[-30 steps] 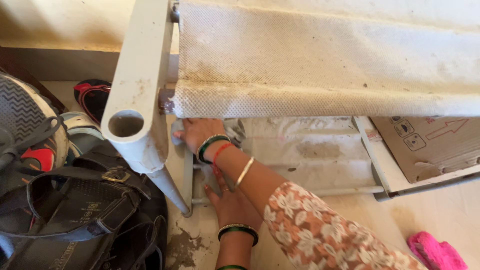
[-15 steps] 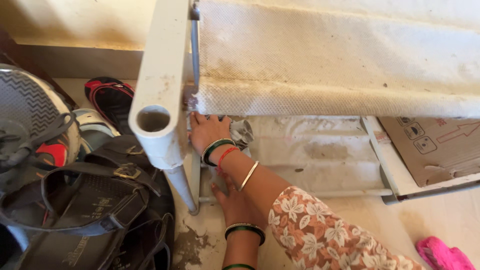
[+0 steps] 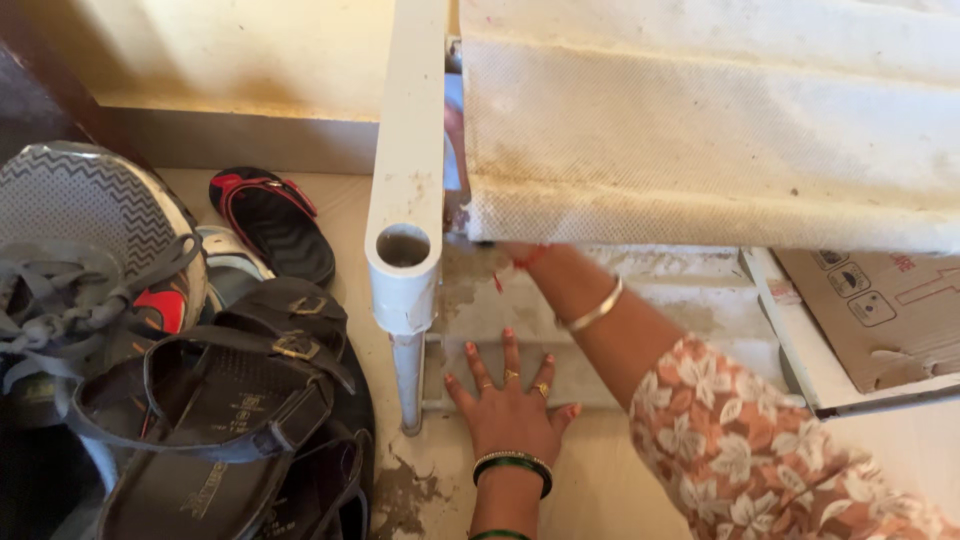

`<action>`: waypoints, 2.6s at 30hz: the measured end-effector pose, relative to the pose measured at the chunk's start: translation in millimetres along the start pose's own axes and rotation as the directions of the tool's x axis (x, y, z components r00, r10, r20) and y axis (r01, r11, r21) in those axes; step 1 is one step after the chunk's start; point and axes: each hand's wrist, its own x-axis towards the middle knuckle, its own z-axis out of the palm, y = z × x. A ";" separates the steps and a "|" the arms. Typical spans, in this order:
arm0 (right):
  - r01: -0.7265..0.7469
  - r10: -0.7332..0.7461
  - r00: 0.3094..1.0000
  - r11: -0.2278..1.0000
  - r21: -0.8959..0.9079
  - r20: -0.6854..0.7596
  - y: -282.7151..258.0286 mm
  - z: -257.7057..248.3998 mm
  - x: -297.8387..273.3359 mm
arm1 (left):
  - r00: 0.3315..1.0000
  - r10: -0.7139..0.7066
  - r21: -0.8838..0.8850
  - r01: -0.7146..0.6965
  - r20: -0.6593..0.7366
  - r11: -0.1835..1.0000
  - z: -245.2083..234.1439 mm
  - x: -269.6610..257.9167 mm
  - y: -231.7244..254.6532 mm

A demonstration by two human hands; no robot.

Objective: The person removes several pairs of shoes from a two-tier metal shoe rack and places them on the floor. Then, using a grey cloth, the person wipes the bottom and top shelves of the rack to remove dust and dirt.

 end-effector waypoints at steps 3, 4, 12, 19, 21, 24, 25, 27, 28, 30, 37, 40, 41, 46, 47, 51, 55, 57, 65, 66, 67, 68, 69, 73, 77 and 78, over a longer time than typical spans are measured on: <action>-0.018 0.016 0.994 1.000 0.018 0.105 10.1 -3.4 28.2 | 1.000 -0.008 0.009 0.008 0.004 1.000 -3.8 0.7 -0.1; -0.024 0.021 0.990 0.999 0.021 0.141 11.5 -1.0 35.1 | 1.000 -0.007 0.006 0.007 0.009 1.000 -4.5 -0.3 0.0; -0.033 0.021 0.932 0.999 0.028 0.361 18.4 46.8 44.2 | 0.997 0.017 -0.019 -0.019 -0.070 1.000 -0.6 -0.6 -4.3; -0.001 -0.006 0.885 1.000 0.015 0.466 8.0 78.2 37.0 | 0.998 0.007 0.060 -0.010 0.058 0.998 8.5 6.8 -11.4; 0.011 -0.011 0.874 1.000 0.002 0.486 12.0 87.1 22.1 | 0.993 0.005 0.140 -0.021 0.119 0.990 17.9 20.6 -15.6; 0.043 -0.042 0.893 0.999 0.008 0.447 -1.8 84.6 19.8 | 0.973 0.000 0.169 0.040 -0.231 0.985 22.0 28.6 -19.9; 0.040 -0.044 0.902 0.999 0.018 0.430 -1.3 81.5 9.8 | 0.992 -0.003 0.111 0.017 -0.125 0.994 25.7 22.1 -18.9; 0.071 -0.083 0.944 0.996 0.050 0.319 -9.8 56.9 1.6 | 0.998 0.010 -0.004 -0.010 0.065 1.000 11.8 14.9 -20.4; 0.094 -0.106 0.960 0.994 0.058 0.259 -18.6 35.6 -2.6 | 0.997 0.014 -0.042 -0.010 0.081 0.999 2.7 5.1 -13.1; 0.197 -0.204 0.976 0.976 0.090 0.072 -46.2 -10.1 -11.2 | 0.997 0.003 -0.102 0.006 0.083 0.995 -17.9 -7.3 -8.7; 0.310 -0.247 0.936 0.916 0.253 -0.253 -69.9 -120.3 -189.4 | 0.998 0.043 0.015 -0.044 0.041 0.999 -5.3 -56.0 2.2; 0.260 -0.182 0.954 0.898 0.355 -0.239 -81.4 -178.6 -257.8 | 0.998 0.048 0.063 -0.051 0.039 0.997 -1.8 -79.0 14.3; 0.252 -0.164 0.953 0.894 0.369 -0.253 -86.5 -197.8 -278.2 | 0.998 0.057 0.034 -0.057 -0.005 0.998 2.6 -86.7 18.7; 0.322 -0.207 0.895 0.913 0.250 -0.396 -112.1 -292.7 -356.5 | 0.809 0.151 -0.110 -0.256 -0.567 0.961 7.0 -141.6 56.4; 0.350 -0.237 0.870 0.914 0.204 -0.433 -116.9 -313.5 -373.9 | 0.815 0.103 -0.173 -0.241 -0.570 0.955 -6.8 -161.0 64.7; 0.374 -0.299 0.841 0.923 0.086 -0.452 -132.1 -399.9 -446.0 | 0.778 0.206 -0.102 -0.327 -0.594 0.940 -98.9 -272.9 107.1; 0.139 -0.094 0.935 0.984 0.109 -0.342 -102.3 -446.3 -513.8 | 0.512 0.273 0.001 -0.470 -0.814 0.883 -153.3 -376.1 156.9; 0.021 0.028 0.953 0.987 0.159 -0.301 -67.9 -453.1 -546.5 | 0.306 0.271 0.071 -0.535 -0.912 0.842 -158.6 -410.1 177.3; -0.016 0.121 0.919 0.963 0.270 -0.375 61.7 -478.0 -587.4 | 0.138 0.069 0.025 -0.301 -0.988 0.953 -137.9 -462.4 212.9; 0.017 0.096 0.915 0.961 0.276 -0.392 63.8 -483.9 -590.0 | 0.152 0.003 -0.045 -0.311 -0.988 0.949 -133.7 -465.4 212.3; 0.049 0.066 0.915 0.961 0.272 -0.398 62.3 -489.3 -592.2 | 0.184 -0.020 -0.089 -0.379 -0.983 0.921 -132.1 -466.6 210.0; 0.081 0.036 0.914 0.960 0.269 -0.405 58.8 -494.7 -595.5 | 0.216 -0.039 -0.134 -0.443 -0.976 0.886 -131.7 -464.9 208.9; 0.115 0.007 0.908 0.957 0.266 -0.419 53.9 -500.6 -594.9 | 0.244 -0.050 -0.171 -0.507 -0.968 0.845 -135.1 -460.8 207.4; -0.022 0.120 0.952 0.944 0.328 -0.281 40.3 -521.0 -597.4 | 0.485 -0.108 -0.453 -0.680 -0.868 0.576 -141.5 -437.6 200.6; 0.086 0.001 0.957 0.954 0.287 -0.290 20.4 -536.4 -595.2 | 0.497 -0.075 -0.497 -0.826 -0.865 0.266 -144.7 -409.8 181.0; 0.105 -0.024 0.958 0.957 0.271 -0.286 11.2 -542.2 -596.8 | 0.511 -0.083 -0.518 -0.842 -0.855 0.149 -146.5 -404.6 174.8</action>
